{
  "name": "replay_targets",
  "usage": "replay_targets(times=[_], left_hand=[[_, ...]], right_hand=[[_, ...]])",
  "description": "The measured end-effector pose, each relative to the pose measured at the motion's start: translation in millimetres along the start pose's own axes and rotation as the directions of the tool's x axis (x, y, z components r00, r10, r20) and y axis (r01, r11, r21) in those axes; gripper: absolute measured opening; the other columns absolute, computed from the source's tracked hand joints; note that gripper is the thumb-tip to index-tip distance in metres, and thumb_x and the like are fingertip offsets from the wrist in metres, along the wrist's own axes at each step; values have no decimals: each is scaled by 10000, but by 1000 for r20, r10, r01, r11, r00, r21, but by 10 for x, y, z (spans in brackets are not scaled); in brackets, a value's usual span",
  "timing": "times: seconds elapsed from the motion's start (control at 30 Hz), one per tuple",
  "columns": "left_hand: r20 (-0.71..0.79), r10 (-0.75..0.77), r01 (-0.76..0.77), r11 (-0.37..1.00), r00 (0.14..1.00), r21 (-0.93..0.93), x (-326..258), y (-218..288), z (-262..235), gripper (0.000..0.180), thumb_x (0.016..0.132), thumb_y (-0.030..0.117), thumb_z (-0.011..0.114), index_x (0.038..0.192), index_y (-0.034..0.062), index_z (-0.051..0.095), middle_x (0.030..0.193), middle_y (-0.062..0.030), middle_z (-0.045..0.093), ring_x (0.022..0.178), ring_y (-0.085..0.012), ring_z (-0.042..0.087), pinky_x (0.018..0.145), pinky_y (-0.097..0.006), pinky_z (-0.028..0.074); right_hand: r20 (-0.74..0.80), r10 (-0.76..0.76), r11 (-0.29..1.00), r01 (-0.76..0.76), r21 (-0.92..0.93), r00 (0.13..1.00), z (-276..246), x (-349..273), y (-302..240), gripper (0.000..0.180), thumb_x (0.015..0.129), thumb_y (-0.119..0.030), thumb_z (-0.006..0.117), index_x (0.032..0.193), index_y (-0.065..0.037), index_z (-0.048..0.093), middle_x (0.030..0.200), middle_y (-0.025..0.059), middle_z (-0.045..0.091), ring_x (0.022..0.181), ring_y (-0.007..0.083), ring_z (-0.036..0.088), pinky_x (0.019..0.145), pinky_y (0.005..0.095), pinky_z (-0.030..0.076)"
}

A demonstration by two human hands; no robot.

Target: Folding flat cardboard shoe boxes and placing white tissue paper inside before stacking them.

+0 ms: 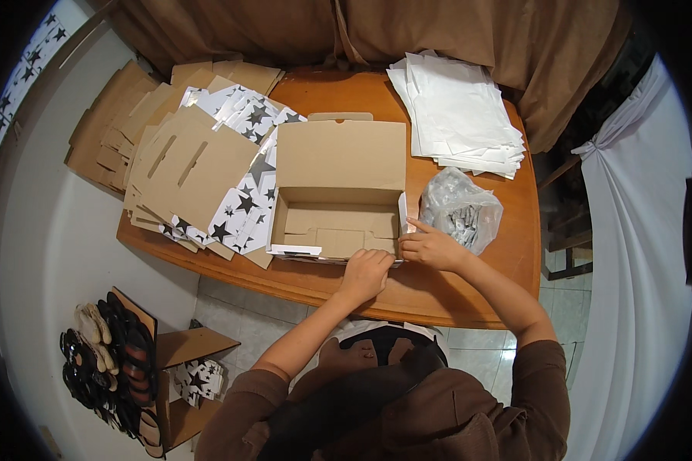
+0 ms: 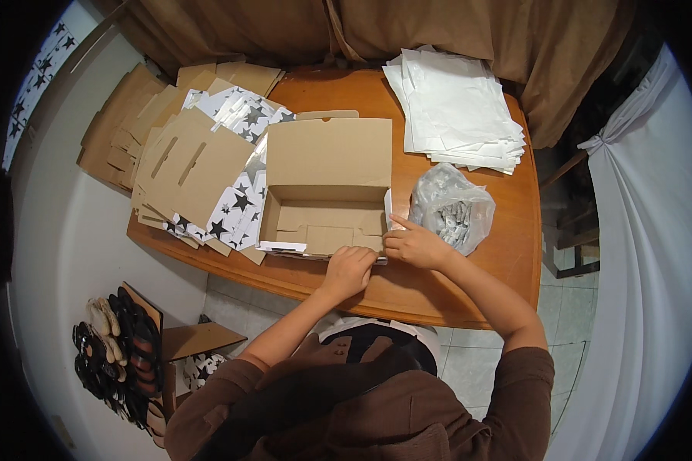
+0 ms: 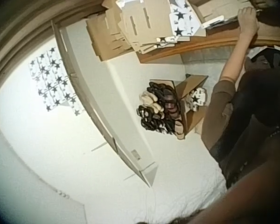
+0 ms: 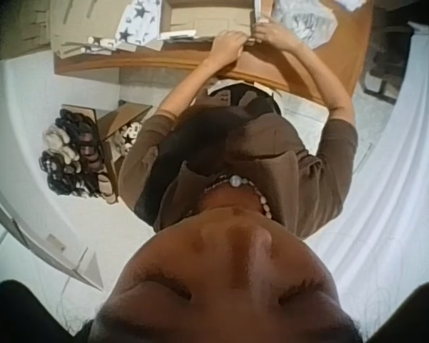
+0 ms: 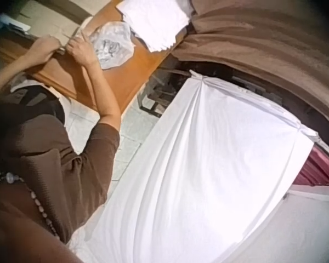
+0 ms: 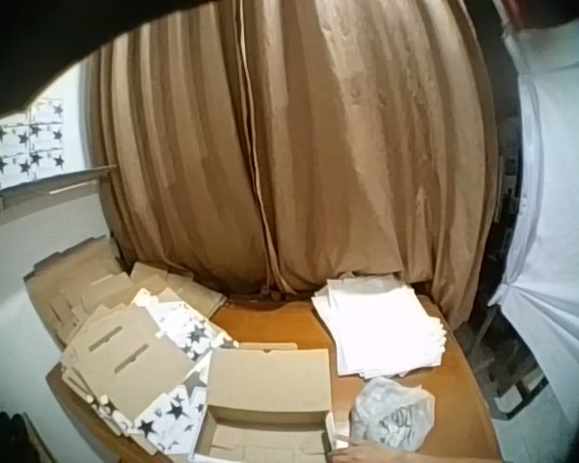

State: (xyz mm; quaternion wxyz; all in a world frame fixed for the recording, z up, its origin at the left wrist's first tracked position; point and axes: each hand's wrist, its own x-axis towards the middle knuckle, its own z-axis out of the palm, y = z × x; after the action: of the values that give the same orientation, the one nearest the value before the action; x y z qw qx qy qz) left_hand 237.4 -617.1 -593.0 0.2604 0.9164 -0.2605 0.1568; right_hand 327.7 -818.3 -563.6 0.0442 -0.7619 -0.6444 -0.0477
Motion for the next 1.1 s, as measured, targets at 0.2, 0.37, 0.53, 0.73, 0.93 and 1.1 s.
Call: replay_targets(times=[0.2,0.37,0.53,0.73,0.93,1.1], left_hand=[[-71,53,-49,997,996,55,-52,36,-88,303,738,67,592,1039,36,589,1048,-119,612,1008,-265,582,845,-363,452],[-288,-115,160,977,951,138,-250,-210,-586,322,817,84,543,1127,-2,560,1130,-160,587,1079,-308,552,911,-402,430],[-405,-526,595,802,748,57,-613,-895,-1135,314,889,143,495,1138,-41,545,1138,-210,573,1060,-366,539,908,-431,422],[45,-717,714,683,696,-156,-764,-1310,-1388,409,867,284,600,1132,-29,590,958,-217,647,802,-287,653,713,-351,504],[296,-687,730,682,663,-52,-704,-1493,-1449,388,844,289,634,1049,-39,610,754,-174,653,662,-250,646,630,-347,495],[319,-652,657,746,688,109,-653,-1555,-1380,350,824,280,623,879,-65,601,714,-224,636,677,-343,645,643,-421,502]], right_hand=[[130,-170,984,175,-28,977,-97,166,102,237,801,-160,499,982,-110,645,1032,9,616,1082,186,544,1105,463,256],[37,-57,970,46,238,998,-95,317,66,329,727,-190,538,1013,-69,647,1024,44,630,1047,236,559,1059,462,321],[-27,75,952,-64,299,997,-102,1036,144,270,706,-157,572,937,-31,629,1010,107,615,1013,277,559,921,376,434],[-347,12,996,18,83,938,53,2235,330,169,769,-122,563,905,-57,640,959,57,611,975,224,564,893,360,439],[-76,-57,969,37,-243,995,149,2976,368,138,785,-155,558,831,-140,688,920,-8,638,970,167,565,893,312,420],[209,67,945,5,-327,976,246,3203,341,122,772,-156,567,767,-147,688,864,-3,652,933,173,588,915,327,409]])
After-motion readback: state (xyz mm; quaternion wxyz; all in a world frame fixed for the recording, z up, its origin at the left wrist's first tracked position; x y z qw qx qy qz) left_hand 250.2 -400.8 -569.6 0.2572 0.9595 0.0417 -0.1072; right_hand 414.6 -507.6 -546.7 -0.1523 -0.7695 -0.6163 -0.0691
